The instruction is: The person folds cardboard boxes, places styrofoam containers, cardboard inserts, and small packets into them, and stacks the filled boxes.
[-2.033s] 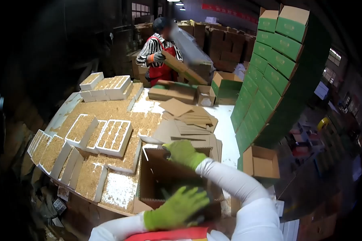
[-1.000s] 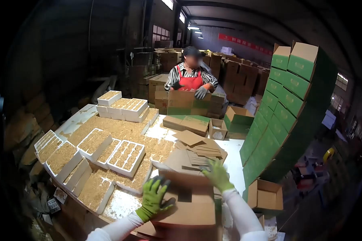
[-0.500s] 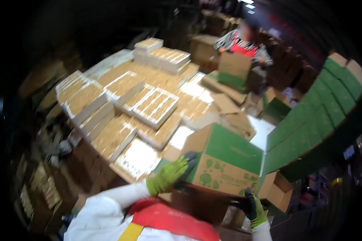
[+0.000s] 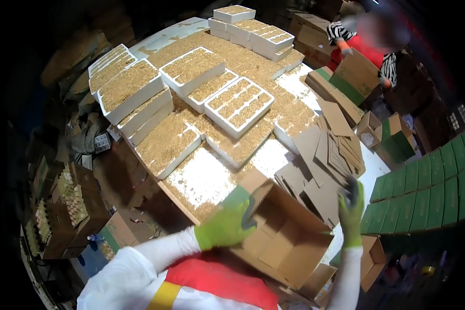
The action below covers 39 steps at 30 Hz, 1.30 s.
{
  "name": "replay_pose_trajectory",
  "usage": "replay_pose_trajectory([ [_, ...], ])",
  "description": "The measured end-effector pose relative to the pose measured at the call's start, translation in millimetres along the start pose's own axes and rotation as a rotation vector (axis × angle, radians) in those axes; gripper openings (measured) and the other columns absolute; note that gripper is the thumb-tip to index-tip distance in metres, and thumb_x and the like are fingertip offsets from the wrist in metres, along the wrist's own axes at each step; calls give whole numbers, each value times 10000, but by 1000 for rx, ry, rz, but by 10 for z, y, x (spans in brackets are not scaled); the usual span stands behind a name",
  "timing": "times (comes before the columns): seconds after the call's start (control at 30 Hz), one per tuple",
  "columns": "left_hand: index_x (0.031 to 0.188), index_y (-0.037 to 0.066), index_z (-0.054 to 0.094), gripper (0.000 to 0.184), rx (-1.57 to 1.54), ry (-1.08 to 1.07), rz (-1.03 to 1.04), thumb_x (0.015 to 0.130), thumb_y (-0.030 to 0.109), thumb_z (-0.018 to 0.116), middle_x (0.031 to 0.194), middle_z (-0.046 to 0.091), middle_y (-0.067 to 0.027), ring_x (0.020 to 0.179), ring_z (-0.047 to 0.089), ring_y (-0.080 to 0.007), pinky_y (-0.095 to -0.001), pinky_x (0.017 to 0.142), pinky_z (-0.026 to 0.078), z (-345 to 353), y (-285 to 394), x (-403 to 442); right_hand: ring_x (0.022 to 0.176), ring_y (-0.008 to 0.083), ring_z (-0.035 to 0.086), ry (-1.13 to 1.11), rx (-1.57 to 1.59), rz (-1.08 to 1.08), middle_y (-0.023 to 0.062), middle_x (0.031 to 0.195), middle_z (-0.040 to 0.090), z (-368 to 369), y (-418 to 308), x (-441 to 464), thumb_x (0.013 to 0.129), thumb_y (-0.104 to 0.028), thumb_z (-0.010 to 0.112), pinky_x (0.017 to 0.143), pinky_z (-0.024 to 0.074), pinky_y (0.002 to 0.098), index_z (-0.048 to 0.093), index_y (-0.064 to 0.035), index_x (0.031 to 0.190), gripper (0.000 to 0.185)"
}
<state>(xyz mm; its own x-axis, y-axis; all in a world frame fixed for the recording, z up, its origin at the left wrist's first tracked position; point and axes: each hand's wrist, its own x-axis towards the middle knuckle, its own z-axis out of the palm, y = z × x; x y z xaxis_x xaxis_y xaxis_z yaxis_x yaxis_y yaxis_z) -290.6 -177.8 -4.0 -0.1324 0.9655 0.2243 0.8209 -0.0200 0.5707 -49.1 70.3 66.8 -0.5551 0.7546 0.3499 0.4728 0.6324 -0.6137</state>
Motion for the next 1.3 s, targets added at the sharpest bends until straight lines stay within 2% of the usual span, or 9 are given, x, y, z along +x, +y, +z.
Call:
replay_pose_trajectory([
  [0.27,1377,-170,351,840,-235,-208,-150,922,514,528,1346,450,-386,1166,537,-483,-463,987,462,21,-124,49,1194,374,570,-206,-169,-46,238,1306,572,3282,743,3211,904,-330,628,991,465,408,508,-29,1339,542],
  [0.33,1447,14,341,837,-376,-208,-247,852,503,667,1502,269,-214,1329,374,-429,-544,1034,417,378,-168,-73,1076,381,625,-413,-323,127,238,1153,648,3417,827,3407,853,-267,653,915,493,408,595,-56,1214,423],
  [0.4,1444,13,344,830,-442,-231,-256,855,502,664,1504,267,-213,1332,373,-427,-545,1035,417,310,-185,-63,757,203,672,-341,-142,92,101,810,705,3191,839,3156,818,-149,644,718,512,343,654,-52,926,145],
  [0.6,1360,-191,340,835,-481,-359,-180,939,510,510,1366,420,-391,1182,522,-496,-466,995,463,-133,-342,167,757,119,649,-568,441,574,35,823,672,2329,811,1576,852,-212,755,597,532,313,619,-43,998,261],
  [0.73,1398,-172,292,832,-450,-416,-197,941,484,521,1401,384,-383,1238,468,-508,-471,1032,431,-152,-286,229,1052,161,607,-485,932,753,73,1129,636,2707,852,1492,973,-227,616,926,491,272,530,-21,1250,356],
  [0.77,1417,-141,285,799,-440,-347,-187,938,440,550,1361,426,-375,1175,514,-490,-471,989,451,-111,-258,244,1333,202,438,-823,294,204,129,1408,515,2632,873,1470,1008,-333,537,1122,332,311,424,-18,1424,534],
  [0.97,1468,-30,285,686,-514,-177,-204,956,335,559,1299,496,-361,1067,592,-467,-498,908,481,-19,-135,197,1334,267,444,-523,579,519,175,1400,519,1812,-88,1495,859,-688,558,1119,322,373,400,5,1441,918],
  [1.17,1356,-70,432,576,-318,-231,-182,932,298,563,1298,535,-302,970,651,-368,-436,762,544,-179,-133,289,1196,193,539,-45,713,718,139,1286,569,1,-842,166,989,-327,567,1047,416,335,479,55,1364,542],
  [1.3,1486,-57,271,648,-525,-160,-7,952,205,530,1378,490,-288,1221,552,-352,-423,1005,440,205,-522,131,1208,166,538,-60,196,518,83,1300,569,-619,-1018,-1327,987,-297,579,990,440,316,465,-15,1399,512],
])
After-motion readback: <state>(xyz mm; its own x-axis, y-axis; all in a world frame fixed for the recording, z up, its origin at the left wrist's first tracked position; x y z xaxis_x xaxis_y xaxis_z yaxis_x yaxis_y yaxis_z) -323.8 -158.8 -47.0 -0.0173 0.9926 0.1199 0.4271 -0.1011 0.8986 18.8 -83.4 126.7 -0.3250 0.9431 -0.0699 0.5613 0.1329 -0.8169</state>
